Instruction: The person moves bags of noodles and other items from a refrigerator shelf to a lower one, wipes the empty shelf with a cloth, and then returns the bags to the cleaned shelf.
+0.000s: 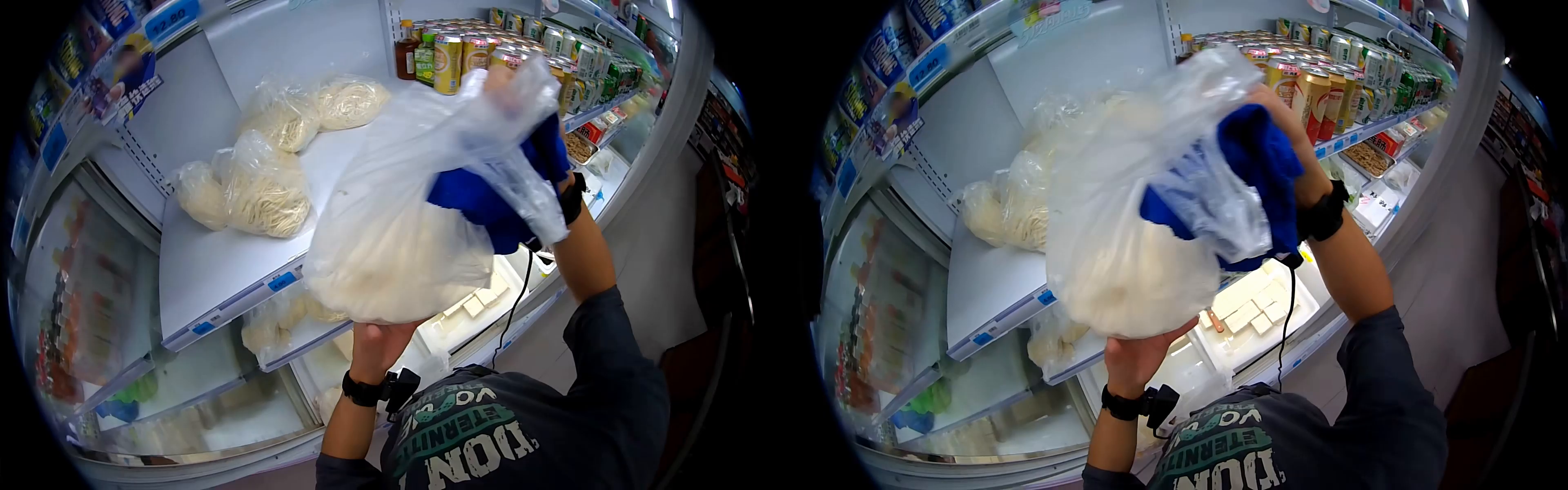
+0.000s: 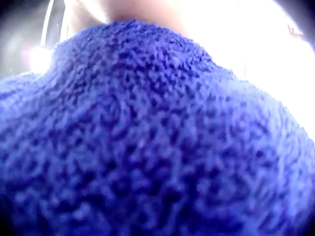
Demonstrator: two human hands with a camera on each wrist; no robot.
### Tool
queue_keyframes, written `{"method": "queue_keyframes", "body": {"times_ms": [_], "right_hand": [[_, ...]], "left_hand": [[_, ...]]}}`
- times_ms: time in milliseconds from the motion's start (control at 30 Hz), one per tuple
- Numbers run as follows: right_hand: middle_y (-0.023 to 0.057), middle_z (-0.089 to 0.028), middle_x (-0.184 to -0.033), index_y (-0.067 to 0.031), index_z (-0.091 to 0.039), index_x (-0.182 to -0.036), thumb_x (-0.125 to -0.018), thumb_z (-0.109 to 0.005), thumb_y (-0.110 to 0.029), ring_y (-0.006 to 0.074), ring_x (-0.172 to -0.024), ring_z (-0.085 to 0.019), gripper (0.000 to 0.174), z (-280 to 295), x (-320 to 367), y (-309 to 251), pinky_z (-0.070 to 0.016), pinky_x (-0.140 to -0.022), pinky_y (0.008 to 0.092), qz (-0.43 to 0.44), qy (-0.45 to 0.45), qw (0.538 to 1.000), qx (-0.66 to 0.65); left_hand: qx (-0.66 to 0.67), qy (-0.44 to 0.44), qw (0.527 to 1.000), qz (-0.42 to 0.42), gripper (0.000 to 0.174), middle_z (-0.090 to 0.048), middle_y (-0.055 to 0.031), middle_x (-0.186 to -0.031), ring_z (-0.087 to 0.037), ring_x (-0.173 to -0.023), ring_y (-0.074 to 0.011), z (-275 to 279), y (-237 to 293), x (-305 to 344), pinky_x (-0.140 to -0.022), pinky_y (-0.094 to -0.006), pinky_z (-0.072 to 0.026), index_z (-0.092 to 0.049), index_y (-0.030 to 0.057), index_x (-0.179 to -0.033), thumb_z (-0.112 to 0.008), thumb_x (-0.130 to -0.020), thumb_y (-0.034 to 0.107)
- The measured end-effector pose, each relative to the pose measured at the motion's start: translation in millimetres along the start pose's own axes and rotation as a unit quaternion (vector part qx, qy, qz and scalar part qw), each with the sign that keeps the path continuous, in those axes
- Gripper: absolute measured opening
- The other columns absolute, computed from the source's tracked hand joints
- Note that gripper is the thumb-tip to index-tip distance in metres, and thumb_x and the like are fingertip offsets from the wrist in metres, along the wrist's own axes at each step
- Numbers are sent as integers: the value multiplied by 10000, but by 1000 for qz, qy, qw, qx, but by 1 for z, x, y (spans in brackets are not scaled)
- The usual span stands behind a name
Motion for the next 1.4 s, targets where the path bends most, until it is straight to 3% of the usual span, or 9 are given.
{"method": "queue_keyframes", "body": {"times_ms": [200,267,433,667,767,833,1000,1067,1400], "right_hand": [[16,-475,-733,-18,-515,-768,-741,-613,-196,87,-655,-476,205,8,19,12,-375,-586,179,-135,-32,984,-111],[8,-460,-705,-25,-503,-742,-729,-616,-207,83,-626,-460,215,8,31,18,-362,-557,180,-153,-33,981,-111],[-26,-372,-606,-61,-445,-654,-676,-603,-225,74,-531,-365,230,12,50,34,-277,-468,197,-185,3,982,-32],[0,-435,-638,-52,-466,-683,-697,-607,-188,80,-577,-415,196,8,62,53,-332,-513,196,-215,-9,972,-96],[-5,-440,-649,-57,-468,-683,-703,-612,-180,84,-598,-425,190,-3,67,35,-338,-528,201,-203,-8,977,-59],[-4,-469,-678,-56,-484,-684,-705,-626,-190,87,-626,-444,197,-10,75,31,-358,-552,210,-190,-57,979,-40],[47,-583,-692,7,-573,-715,-731,-663,-156,130,-655,-542,186,-64,110,30,-424,-630,250,-224,-232,943,84],[56,-561,-700,14,-552,-770,-741,-613,-119,118,-668,-513,149,-78,132,40,-413,-640,257,-253,-264,927,88],[101,-546,-668,-6,-496,-737,-713,-569,-126,250,-624,-533,142,-92,203,69,-414,-599,301,-277,-237,931,18]], "left_hand": [[5,28,996,-89,780,-427,-89,-1302,-430,-1200,-280,21,18,18,-997,-441,-370,-303,32,-1331,-750,-703,152],[-177,119,969,-123,681,-511,-113,-1209,-504,-1117,-254,31,25,28,-932,-370,-422,-366,-4,-1278,-706,-694,78],[-322,185,919,-135,653,-562,-150,-1108,-563,-1022,-218,24,39,48,-831,-342,-477,-430,-35,-1184,-742,-622,75],[-452,107,869,-172,741,-561,-153,-1131,-568,-1039,-248,17,40,55,-881,-366,-461,-400,-6,-1222,-786,-593,59],[-395,124,898,-151,756,-553,-147,-1157,-553,-1062,-251,27,38,57,-912,-377,-440,-397,-11,-1235,-791,-593,46],[-335,146,931,9,777,-528,-145,-1198,-531,-1092,-255,50,25,55,-924,-388,-433,-385,-26,-1254,-793,-597,48],[15,89,993,75,587,-510,-152,-1210,-521,-1098,-261,77,-14,65,-948,-373,-408,-393,-21,-1254,-674,-783,188],[-68,294,949,96,461,-502,-153,-1211,-517,-1095,-247,141,-33,92,-937,-375,-419,-403,-20,-1227,-562,-869,224],[-509,233,806,190,297,-555,-118,-1132,-527,-1043,-224,181,-80,134,-874,-368,-438,-510,-3,-1121,-514,-891,186]]}}
Point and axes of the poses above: each hand's wrist, its own x-axis away from the middle knuckle, its own z-axis out of the back of the hand, y = z × x, the point moved 9 cm from there along -x, towards the middle knuckle
